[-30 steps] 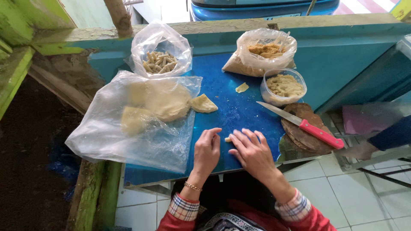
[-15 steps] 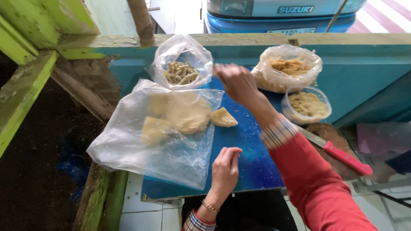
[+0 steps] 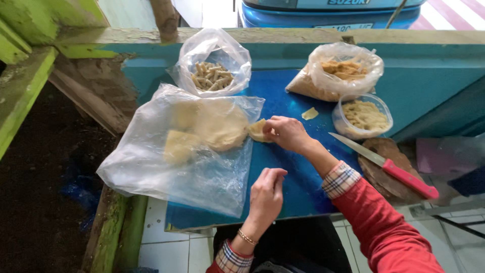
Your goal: The person folds filled pastry wrappers at a street food stall. They take a triangular dough wrapper, spoon filling from a plastic bag onto it, pinch the wrapper closed by hand, and set the finished piece on the table, repeating the cycle.
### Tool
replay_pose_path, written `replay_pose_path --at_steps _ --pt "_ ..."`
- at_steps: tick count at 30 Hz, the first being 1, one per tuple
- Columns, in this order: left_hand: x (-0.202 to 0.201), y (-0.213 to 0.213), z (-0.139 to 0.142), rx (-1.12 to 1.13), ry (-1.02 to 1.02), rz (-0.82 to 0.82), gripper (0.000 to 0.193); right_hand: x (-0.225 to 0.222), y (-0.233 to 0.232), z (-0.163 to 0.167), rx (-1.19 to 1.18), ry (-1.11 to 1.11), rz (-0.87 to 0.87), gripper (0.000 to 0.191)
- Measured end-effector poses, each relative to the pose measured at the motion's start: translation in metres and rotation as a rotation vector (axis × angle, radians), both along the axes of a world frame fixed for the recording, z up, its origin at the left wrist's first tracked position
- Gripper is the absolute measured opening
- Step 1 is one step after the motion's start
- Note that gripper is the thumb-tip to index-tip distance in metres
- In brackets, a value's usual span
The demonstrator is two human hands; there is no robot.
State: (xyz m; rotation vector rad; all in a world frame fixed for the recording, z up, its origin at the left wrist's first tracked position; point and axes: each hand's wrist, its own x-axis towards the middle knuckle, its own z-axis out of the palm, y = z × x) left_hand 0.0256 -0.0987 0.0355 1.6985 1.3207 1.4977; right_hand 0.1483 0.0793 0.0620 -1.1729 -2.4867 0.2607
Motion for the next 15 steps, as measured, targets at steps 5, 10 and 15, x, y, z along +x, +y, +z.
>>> replay_pose_path --at_steps 5,10,15 --pt "-0.002 0.001 0.0 -0.004 -0.03 0.003 0.012 0.0 0.013 -0.001 -0.08 0.061 -0.068 0.021" --pt "0.002 0.011 -0.008 0.001 0.146 0.102 0.02 -0.012 0.019 0.003 -0.249 0.119 -0.228 0.027" --pt "0.017 0.064 -0.014 0.172 0.785 0.315 0.057 -0.016 0.039 0.01 -0.439 0.245 -0.09 0.03"
